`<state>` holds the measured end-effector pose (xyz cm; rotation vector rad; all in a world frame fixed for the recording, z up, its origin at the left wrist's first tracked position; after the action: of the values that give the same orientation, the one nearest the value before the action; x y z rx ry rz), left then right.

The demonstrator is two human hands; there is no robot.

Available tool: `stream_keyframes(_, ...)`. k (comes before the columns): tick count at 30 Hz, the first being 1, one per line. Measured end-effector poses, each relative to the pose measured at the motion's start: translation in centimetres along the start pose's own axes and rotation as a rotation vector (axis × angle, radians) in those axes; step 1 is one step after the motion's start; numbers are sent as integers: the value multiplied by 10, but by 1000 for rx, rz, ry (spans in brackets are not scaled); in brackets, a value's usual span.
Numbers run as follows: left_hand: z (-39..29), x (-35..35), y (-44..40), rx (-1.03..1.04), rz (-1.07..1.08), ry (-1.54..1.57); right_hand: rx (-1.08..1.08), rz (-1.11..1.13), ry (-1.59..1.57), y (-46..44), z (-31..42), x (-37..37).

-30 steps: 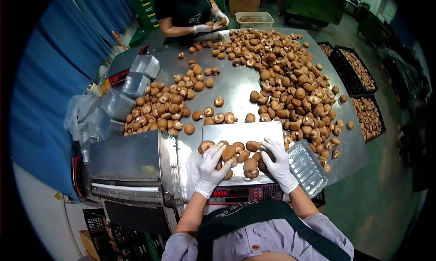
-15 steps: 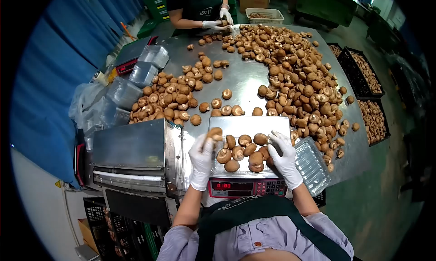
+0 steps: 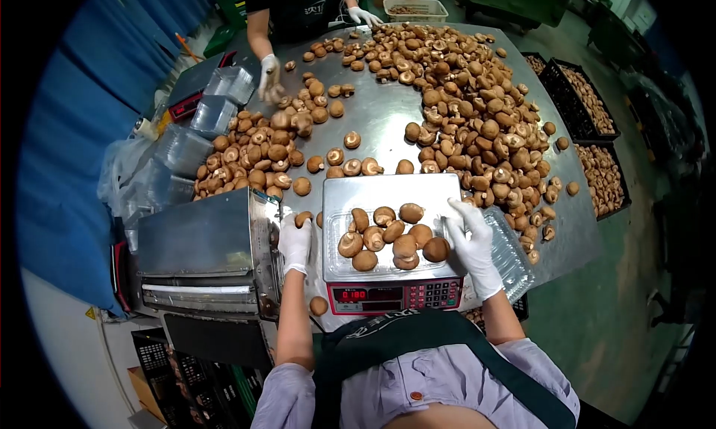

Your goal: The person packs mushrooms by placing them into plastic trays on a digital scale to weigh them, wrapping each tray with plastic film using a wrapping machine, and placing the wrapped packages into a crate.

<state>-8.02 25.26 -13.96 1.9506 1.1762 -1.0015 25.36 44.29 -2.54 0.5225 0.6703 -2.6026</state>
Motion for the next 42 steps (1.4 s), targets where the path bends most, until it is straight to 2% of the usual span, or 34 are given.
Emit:
stream_keyframes(2, -1, 3, 3, 145, -83, 38, 84, -87, -135, -12, -9, -10)
stream_keyframes(4, -5, -6, 13, 197, -133, 46, 280, -345, -444, -45, 17, -45)
stream_keyframes(6, -19, -23, 25, 300, -180, 87, -129, -590, -267, -58, 26, -70)
stream_keyframes(7, -21, -32, 33, 235, -69, 108, -264, -621, -112, -56, 37, -72)
stream_keyframes(9, -14, -44, 49, 171, 98, 109, -618, -327, 215, -55, 72, -57)
stream_keyframes(10, -8, -50, 57, 173, 95, 107, -664, -102, 303, -52, 84, -42)
stream_keyframes(12, 1, -52, 80, 306, 256, -54, -525, 258, 430, -32, 77, -7)
stream_keyframes(13, 6, -52, 91, 303, 336, -129, -447, 432, 415, -21, 68, 8)
stream_keyframes(14, 10, -52, 104, 300, 418, -204, -389, 491, 339, -11, 55, 21)
stream_keyframes(16, 35, -40, 124, 299, 503, -205, -249, 606, 457, 5, 57, 31)
stream_keyframes(19, 38, -39, 147, 385, 505, -540, -292, 490, 488, 23, 42, 46)
stream_keyframes(23, 50, -24, 150, 461, 466, -518, -191, 527, 408, 16, 49, 44)
stream_keyframes(24, 48, -27, 149, 451, 462, -521, -159, 519, 343, 13, 48, 41)
stream_keyframes(26, 41, -31, 138, 278, 582, -482, -25, 477, 256, 8, 55, 24)
stream_keyframes(27, 35, -39, 133, 314, 562, -433, -6, 442, 143, 5, 58, 12)
stream_keyframes(28, 32, -40, 126, 305, 553, -435, -20, 370, 188, 7, 53, 0)
stream_keyframes(29, 30, -40, 116, 281, 446, -374, 125, 397, 228, 7, 53, -17)
stream_keyframes(32, 23, -37, 91, 304, 172, -138, 189, 283, 423, 14, 45, -75)
stream_keyframes(33, 22, -31, 82, 306, 143, -97, 305, 254, 491, 21, 34, -96)
stream_keyframes(34, 22, -25, 73, 306, 118, -60, 319, 245, 585, 29, 28, -118)
stream_keyframes(35, 22, -18, 64, 290, 124, -24, 438, 265, 712, 37, 19, -138)
stream_keyframes(36, 23, -13, 58, 273, 131, 11, 431, 336, 866, 53, -8, -160)
stream_keyframes(37, 23, -10, 54, 266, 139, 4, 567, 428, 952, 69, -34, -179)
stream_keyframes(40, 13, -7, 42, 263, 135, 0, 875, 722, 997, 113, -91, -211)
stream_keyframes(42, 8, -10, 43, 240, 142, -51, 832, 652, 1008, 125, -87, -207)
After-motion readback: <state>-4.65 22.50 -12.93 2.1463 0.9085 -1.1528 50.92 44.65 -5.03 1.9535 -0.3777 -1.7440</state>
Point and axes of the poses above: each hand's wrist, its own y-axis away from the middle knuckle, its own x-axis out of the palm, z = x × y, the point moved 4 cm from there along -y, towards the middle knuckle, and after that the axes turned 2 degrees about -x, right-handed, at the moved point
